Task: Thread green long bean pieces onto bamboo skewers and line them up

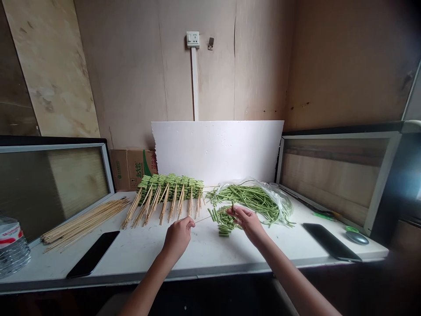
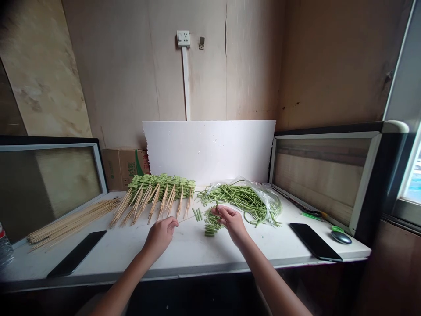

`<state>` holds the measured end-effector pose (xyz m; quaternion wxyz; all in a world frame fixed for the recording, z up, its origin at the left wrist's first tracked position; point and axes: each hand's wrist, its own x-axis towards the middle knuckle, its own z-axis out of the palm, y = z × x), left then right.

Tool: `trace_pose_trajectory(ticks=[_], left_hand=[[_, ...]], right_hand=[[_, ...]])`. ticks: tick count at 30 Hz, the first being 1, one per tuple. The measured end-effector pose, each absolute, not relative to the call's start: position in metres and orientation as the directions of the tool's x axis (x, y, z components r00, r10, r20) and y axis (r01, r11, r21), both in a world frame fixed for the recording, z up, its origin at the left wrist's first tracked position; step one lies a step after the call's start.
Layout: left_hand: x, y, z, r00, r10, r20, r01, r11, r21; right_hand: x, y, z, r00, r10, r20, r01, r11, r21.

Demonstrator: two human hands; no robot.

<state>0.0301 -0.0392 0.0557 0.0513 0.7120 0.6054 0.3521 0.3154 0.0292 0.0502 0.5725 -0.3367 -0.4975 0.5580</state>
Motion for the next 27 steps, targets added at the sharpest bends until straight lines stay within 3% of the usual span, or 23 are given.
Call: trace_pose_trajectory(ticks=[10, 23, 27], left_hand=[[0.028, -0.039, 0.056, 0.026, 0.880, 0.474, 0.844, -0.274, 0.462], [0.031, -0.037, 0.050, 0.030, 0.867, 0.498, 0.827, -0.302, 0.475], [0.037, -0.040, 0.049, 0.062, 0.848, 0.526, 0.801, -0.357, 0.481]], right_hand=[[0.322, 0.024, 0.057, -0.109, 0.946, 0.306, -0.122, 0.293, -0.948], [0.306, 0.021, 0.050, -0.038, 0.956, 0.291, -0.230, 0.275, -0.933], [0.296, 0.018, 0.044, -0.081, 0.945, 0.318, -0.178, 0.300, -0.937]])
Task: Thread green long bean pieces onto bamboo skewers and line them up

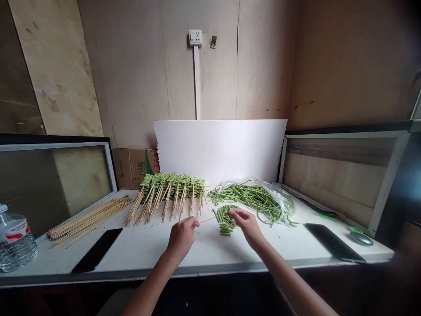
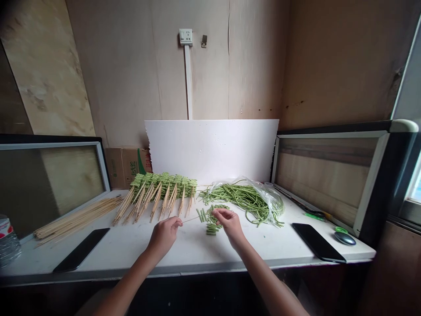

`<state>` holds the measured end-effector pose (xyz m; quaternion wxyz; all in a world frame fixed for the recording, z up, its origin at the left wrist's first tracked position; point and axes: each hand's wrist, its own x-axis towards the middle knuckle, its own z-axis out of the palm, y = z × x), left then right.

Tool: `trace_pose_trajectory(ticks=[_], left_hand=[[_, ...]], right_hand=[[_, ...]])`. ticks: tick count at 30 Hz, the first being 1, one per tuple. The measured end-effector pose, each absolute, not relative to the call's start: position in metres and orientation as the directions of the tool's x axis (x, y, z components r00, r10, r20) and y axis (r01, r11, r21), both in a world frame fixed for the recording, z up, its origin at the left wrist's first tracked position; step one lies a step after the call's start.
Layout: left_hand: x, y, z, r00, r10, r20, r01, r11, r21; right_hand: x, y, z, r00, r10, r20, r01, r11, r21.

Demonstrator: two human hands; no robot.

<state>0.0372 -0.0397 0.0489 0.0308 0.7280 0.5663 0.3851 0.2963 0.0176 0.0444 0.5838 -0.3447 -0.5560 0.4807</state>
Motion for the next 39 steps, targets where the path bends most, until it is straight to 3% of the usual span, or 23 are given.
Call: trace_pose_trajectory(ticks=[11, 15, 19, 28, 33, 37, 39], left_hand=[[0.043, -0.043, 0.051, 0.024, 0.851, 0.525, 0.807, -0.327, 0.492], [0.036, -0.040, 0.054, -0.044, 0.874, 0.485, 0.831, -0.237, 0.503], [0.030, -0.035, 0.052, -0.059, 0.891, 0.450, 0.828, -0.209, 0.521], [0.031, -0.035, 0.048, -0.029, 0.893, 0.450, 0.812, -0.241, 0.531], [0.030, -0.036, 0.050, -0.026, 0.892, 0.451, 0.810, -0.246, 0.533], [0.031, -0.036, 0.050, -0.027, 0.886, 0.463, 0.780, -0.271, 0.565], [0.031, -0.036, 0.050, -0.027, 0.887, 0.460, 0.751, -0.286, 0.595]], right_hand=[[0.284, 0.006, 0.050, -0.132, 0.935, 0.330, -0.098, 0.319, -0.943], [0.296, 0.012, 0.046, -0.227, 0.878, 0.421, 0.121, 0.455, -0.882], [0.305, 0.018, 0.033, -0.375, 0.791, 0.484, 0.390, 0.608, -0.692], [0.301, 0.019, 0.019, -0.358, 0.819, 0.448, 0.600, 0.569, -0.561], [0.308, 0.024, 0.027, -0.322, 0.834, 0.448, 0.491, 0.552, -0.674], [0.315, 0.031, 0.041, -0.224, 0.913, 0.341, 0.173, 0.381, -0.908], [0.317, 0.033, 0.046, -0.202, 0.943, 0.264, -0.041, 0.261, -0.965]])
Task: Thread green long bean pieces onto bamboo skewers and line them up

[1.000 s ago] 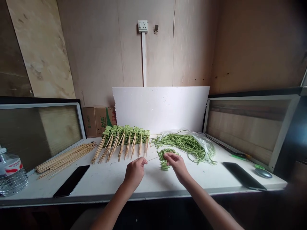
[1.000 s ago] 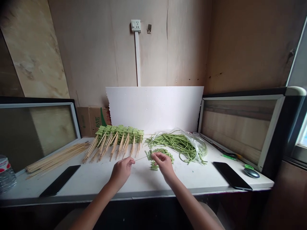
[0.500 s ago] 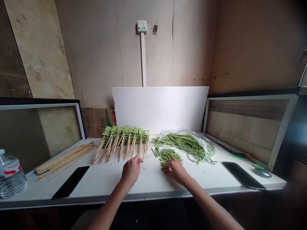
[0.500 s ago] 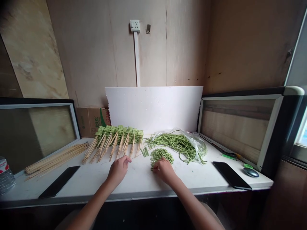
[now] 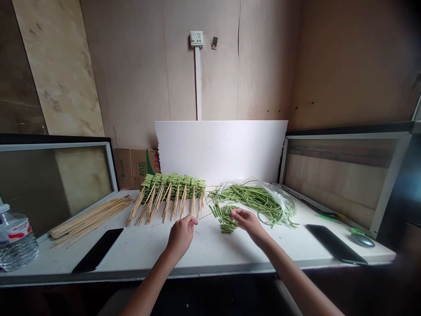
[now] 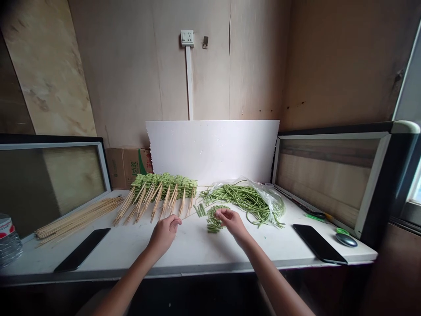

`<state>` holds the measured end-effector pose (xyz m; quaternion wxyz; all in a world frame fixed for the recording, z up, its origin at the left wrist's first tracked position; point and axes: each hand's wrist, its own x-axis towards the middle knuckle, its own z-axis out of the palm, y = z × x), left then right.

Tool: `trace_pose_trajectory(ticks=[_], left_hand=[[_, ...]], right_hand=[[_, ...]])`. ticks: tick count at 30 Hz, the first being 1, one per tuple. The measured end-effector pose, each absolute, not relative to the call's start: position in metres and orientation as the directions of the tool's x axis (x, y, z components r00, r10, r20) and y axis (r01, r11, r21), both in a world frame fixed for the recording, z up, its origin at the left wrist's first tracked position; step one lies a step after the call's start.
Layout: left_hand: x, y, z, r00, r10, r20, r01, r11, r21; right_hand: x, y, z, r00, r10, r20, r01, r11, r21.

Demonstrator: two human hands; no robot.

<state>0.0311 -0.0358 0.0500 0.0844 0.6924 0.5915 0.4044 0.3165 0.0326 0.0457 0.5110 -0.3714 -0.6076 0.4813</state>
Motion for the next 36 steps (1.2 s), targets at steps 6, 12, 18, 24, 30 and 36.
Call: trace_pose_trajectory(ticks=[6, 12, 18, 24, 30, 36], left_hand=[[0.0333, -0.0358, 0.0472, -0.006, 0.892, 0.451, 0.699, -0.319, 0.640], [0.0339, -0.0346, 0.0463, 0.016, 0.885, 0.465, 0.702, -0.341, 0.626], [0.0326, -0.0335, 0.0456, 0.019, 0.880, 0.474, 0.710, -0.346, 0.614], [0.0331, -0.0345, 0.0451, 0.013, 0.889, 0.458, 0.713, -0.329, 0.619], [0.0326, -0.0333, 0.0436, 0.017, 0.889, 0.458, 0.714, -0.331, 0.616], [0.0322, -0.0333, 0.0425, 0.019, 0.886, 0.464, 0.730, -0.330, 0.599]], right_hand=[[0.3167, 0.0301, 0.0475, -0.268, 0.947, 0.177, -0.466, 0.033, -0.884], [0.3173, 0.0296, 0.0467, -0.277, 0.945, 0.174, -0.457, 0.030, -0.889], [0.3175, 0.0315, 0.0454, -0.262, 0.949, 0.174, -0.469, 0.033, -0.882], [0.3168, 0.0296, 0.0484, -0.255, 0.951, 0.174, -0.521, 0.016, -0.853], [0.3174, 0.0304, 0.0479, -0.246, 0.953, 0.177, -0.525, 0.023, -0.851], [0.3175, 0.0297, 0.0488, -0.235, 0.956, 0.176, -0.502, 0.035, -0.864]])
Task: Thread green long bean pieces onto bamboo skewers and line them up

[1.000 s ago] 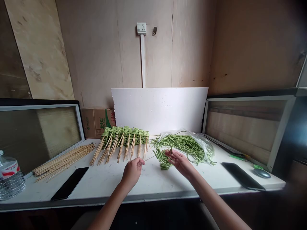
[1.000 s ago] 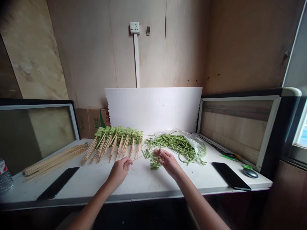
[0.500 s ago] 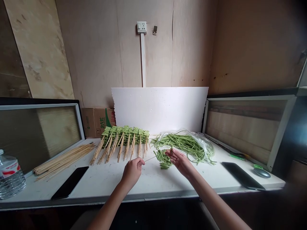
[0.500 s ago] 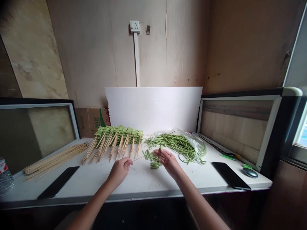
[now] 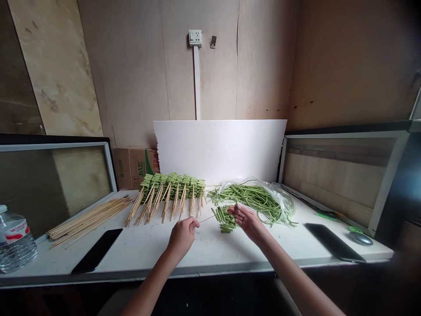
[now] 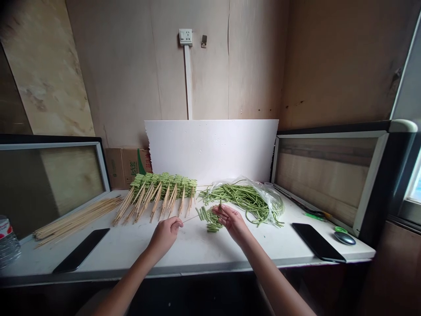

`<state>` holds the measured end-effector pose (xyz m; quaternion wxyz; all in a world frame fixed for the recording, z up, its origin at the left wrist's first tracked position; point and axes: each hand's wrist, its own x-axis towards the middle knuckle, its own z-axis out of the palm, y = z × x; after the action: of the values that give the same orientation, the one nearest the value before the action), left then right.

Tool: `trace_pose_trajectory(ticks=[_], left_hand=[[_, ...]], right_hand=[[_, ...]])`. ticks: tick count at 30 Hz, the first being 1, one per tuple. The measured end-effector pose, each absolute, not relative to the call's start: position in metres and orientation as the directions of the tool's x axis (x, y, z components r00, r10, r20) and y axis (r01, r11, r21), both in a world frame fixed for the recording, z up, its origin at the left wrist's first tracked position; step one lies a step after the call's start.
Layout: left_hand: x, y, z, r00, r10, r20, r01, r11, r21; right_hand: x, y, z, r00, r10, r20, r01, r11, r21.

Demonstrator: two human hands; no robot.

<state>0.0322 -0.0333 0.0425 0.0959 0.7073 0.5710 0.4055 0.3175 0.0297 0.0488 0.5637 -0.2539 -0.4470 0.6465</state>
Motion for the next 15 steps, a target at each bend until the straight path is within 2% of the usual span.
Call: trace_pose_trajectory(ticks=[6, 15], left_hand=[[0.0325, -0.0349, 0.0449, 0.022, 0.879, 0.477, 0.731, -0.340, 0.592], [0.0333, -0.0347, 0.0458, 0.015, 0.876, 0.482, 0.723, -0.343, 0.600]], right_hand=[[0.3197, 0.0274, 0.0533, -0.218, 0.951, 0.220, -0.455, 0.101, -0.885], [0.3178, 0.0247, 0.0569, -0.222, 0.949, 0.226, -0.492, 0.092, -0.866]])
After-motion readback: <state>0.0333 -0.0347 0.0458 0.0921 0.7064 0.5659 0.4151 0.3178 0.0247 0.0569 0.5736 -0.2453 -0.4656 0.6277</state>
